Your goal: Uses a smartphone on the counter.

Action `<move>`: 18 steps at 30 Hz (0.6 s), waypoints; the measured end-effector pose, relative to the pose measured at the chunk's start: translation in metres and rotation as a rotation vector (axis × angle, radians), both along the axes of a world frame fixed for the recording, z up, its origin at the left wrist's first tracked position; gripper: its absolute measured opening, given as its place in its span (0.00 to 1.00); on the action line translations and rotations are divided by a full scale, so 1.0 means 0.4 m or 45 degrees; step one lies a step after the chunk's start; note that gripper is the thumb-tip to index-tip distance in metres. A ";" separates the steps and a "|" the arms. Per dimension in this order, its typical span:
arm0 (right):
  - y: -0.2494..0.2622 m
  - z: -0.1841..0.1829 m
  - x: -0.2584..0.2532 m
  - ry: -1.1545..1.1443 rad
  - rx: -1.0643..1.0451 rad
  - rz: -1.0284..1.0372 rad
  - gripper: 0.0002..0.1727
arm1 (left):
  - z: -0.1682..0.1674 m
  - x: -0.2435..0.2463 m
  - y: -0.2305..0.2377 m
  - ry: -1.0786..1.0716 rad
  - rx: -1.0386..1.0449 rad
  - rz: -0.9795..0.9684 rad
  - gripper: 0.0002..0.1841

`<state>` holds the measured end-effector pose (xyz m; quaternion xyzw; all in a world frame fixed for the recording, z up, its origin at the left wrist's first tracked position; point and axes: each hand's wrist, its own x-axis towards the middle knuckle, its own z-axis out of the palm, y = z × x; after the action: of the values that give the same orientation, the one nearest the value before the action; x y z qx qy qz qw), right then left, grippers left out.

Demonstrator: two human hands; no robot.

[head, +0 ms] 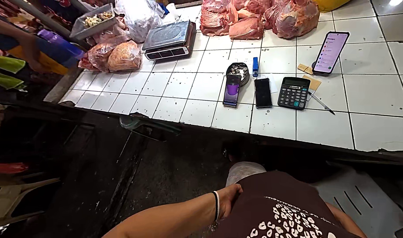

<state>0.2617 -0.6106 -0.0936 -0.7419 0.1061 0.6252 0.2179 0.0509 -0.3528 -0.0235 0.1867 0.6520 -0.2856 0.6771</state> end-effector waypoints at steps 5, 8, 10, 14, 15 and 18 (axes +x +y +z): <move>-0.077 -0.305 0.033 0.075 0.018 0.138 0.36 | 0.014 -0.029 0.012 0.022 0.027 0.129 0.13; -0.061 -0.426 0.079 0.008 0.019 0.312 0.34 | 0.020 -0.059 0.018 0.031 0.057 0.213 0.14; -0.031 -0.467 0.116 -0.055 -0.026 0.480 0.31 | 0.032 -0.081 0.020 0.041 0.068 0.274 0.14; 0.054 -0.488 0.175 -0.094 -0.093 0.726 0.31 | 0.044 -0.143 0.013 0.055 0.125 0.360 0.14; 0.081 -0.488 0.186 -0.083 -0.104 0.761 0.32 | 0.023 -0.174 0.009 0.043 0.126 0.370 0.14; 0.179 -0.464 0.202 -0.071 -0.117 0.923 0.32 | -0.098 -0.313 -0.014 -0.091 0.115 0.465 0.16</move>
<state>0.3424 -0.5388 -0.2793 -0.7571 -0.1414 0.6360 -0.0486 -0.0745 -0.3586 -0.0628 0.1055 0.6629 -0.1214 0.7312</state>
